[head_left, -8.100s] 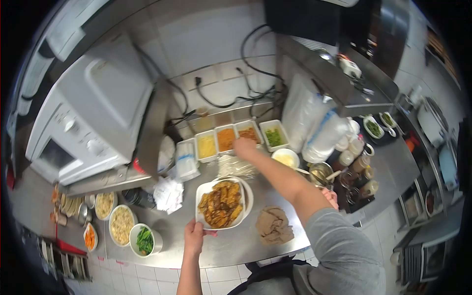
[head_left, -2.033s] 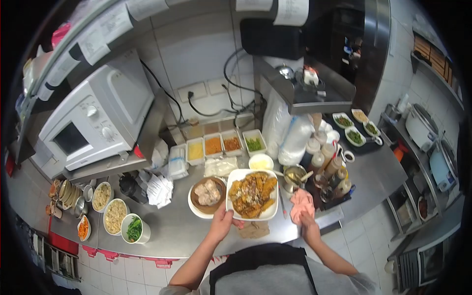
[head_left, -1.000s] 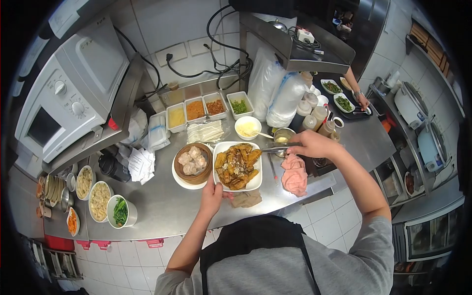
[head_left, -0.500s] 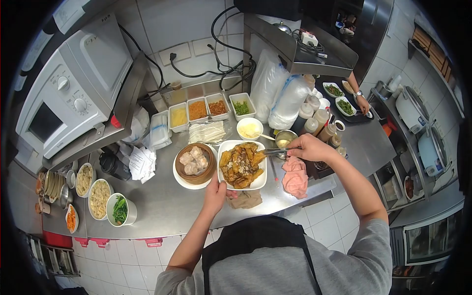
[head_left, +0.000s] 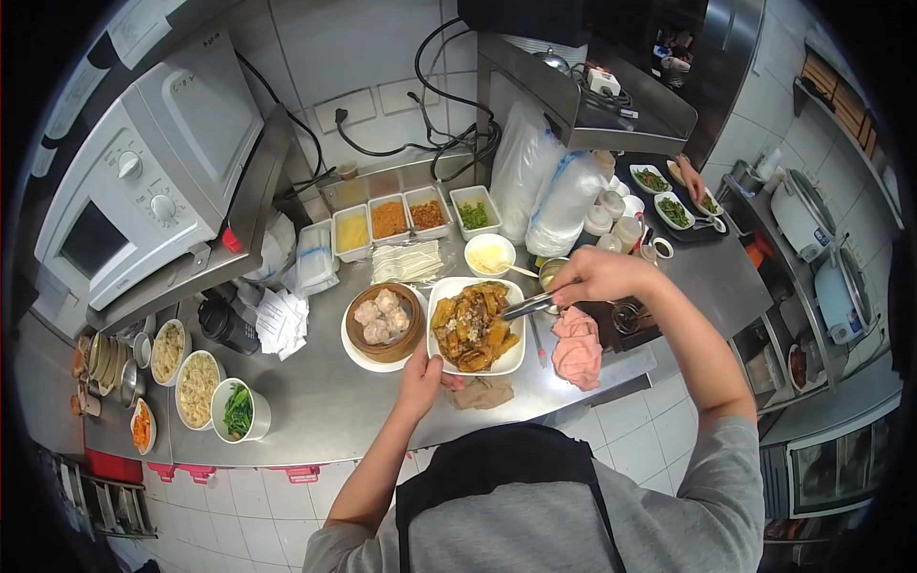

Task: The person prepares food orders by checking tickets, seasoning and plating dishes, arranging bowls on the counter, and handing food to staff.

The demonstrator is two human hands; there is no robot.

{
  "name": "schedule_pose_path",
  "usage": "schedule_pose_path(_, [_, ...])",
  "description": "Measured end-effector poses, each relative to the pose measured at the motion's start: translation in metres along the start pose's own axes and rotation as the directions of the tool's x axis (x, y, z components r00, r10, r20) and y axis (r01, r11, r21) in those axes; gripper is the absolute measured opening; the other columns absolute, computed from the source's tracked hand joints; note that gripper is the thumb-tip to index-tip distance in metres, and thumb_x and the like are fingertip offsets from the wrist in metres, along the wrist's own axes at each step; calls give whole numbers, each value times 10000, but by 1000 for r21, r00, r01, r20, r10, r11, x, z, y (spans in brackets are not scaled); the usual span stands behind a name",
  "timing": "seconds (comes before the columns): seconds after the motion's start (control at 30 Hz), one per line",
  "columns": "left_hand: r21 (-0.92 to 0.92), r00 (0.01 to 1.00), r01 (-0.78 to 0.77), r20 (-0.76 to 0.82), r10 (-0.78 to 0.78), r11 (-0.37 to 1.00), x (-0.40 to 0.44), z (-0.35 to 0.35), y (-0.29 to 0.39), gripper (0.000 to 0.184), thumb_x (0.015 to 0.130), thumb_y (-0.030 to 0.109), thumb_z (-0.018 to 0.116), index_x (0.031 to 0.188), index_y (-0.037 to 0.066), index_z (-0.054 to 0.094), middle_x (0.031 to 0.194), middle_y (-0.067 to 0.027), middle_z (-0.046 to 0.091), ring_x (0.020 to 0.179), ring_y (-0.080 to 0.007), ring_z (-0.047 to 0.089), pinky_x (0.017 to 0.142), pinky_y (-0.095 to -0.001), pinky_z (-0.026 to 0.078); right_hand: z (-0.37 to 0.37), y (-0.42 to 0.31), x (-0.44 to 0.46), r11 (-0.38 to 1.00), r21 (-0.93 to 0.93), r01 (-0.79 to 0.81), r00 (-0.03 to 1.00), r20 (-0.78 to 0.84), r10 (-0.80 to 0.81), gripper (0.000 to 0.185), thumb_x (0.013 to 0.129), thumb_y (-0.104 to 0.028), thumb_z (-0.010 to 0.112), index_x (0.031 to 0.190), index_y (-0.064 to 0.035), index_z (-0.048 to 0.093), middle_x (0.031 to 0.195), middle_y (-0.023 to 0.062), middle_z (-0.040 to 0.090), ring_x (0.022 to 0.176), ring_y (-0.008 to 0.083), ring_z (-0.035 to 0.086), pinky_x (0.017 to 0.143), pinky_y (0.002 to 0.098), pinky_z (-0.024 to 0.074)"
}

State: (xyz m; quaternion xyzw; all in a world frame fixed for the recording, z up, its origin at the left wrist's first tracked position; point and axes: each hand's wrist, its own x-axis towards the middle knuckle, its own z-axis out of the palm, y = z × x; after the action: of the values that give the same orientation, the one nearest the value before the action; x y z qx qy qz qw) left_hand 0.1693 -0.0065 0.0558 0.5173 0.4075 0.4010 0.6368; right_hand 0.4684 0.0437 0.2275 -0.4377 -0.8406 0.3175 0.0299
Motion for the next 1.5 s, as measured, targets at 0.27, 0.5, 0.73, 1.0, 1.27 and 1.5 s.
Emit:
schedule_pose_path(0.27, [-94,1000,10,-2,-10,996,-6,0,3,390,869,75,307,1241,-6,390,889,-149,611,633,-198,619,539,-299,533,-4,26,7,997,78,-21,987,-157,33,284,787,-253,641,962,-29,659,792,128,660,701,208,606,669,332,459])
schedule_pose_path(0.5, [-70,1000,-14,-8,14,997,-6,-4,16,390,881,58,285,1256,-9,366,902,-160,610,629,-200,629,561,-295,541,46,87,9,670,-354,-653,755,-374,539,410,778,-376,602,907,10,652,901,189,646,835,340,627,713,424,503])
schedule_pose_path(0.73, [-74,999,-52,-13,51,996,3,10,24,385,876,73,317,1243,-28,379,909,-155,604,642,-213,619,562,-306,531,79,46,-11,980,89,-177,842,-501,198,430,908,-302,473,1240,-28,481,938,166,633,801,306,641,759,361,493])
schedule_pose_path(1.0, [25,971,3,240,-9,1000,20,35,42,363,878,35,273,1213,-32,398,902,-144,610,626,-187,625,558,-279,534,121,73,-18,909,415,17,872,-451,190,640,816,-68,443,1397,-16,180,1278,176,432,1188,253,422,1000,344,323])
schedule_pose_path(1.27, [-146,632,127,774,33,981,39,103,72,737,940,481,303,1422,74,-78,1005,-194,573,867,-250,606,859,-363,439,108,53,-163,395,898,192,573,-429,698,560,782,-69,484,1327,-73,356,1194,67,501,1058,175,518,845,303,468])
schedule_pose_path(1.5, [9,625,155,774,-105,988,62,97,65,565,976,349,325,1431,93,109,944,-171,596,847,-228,600,797,-357,475,140,175,-290,465,853,238,-5,-477,879,620,834,-136,564,1362,-46,252,1227,166,468,1063,276,525,797,411,505])
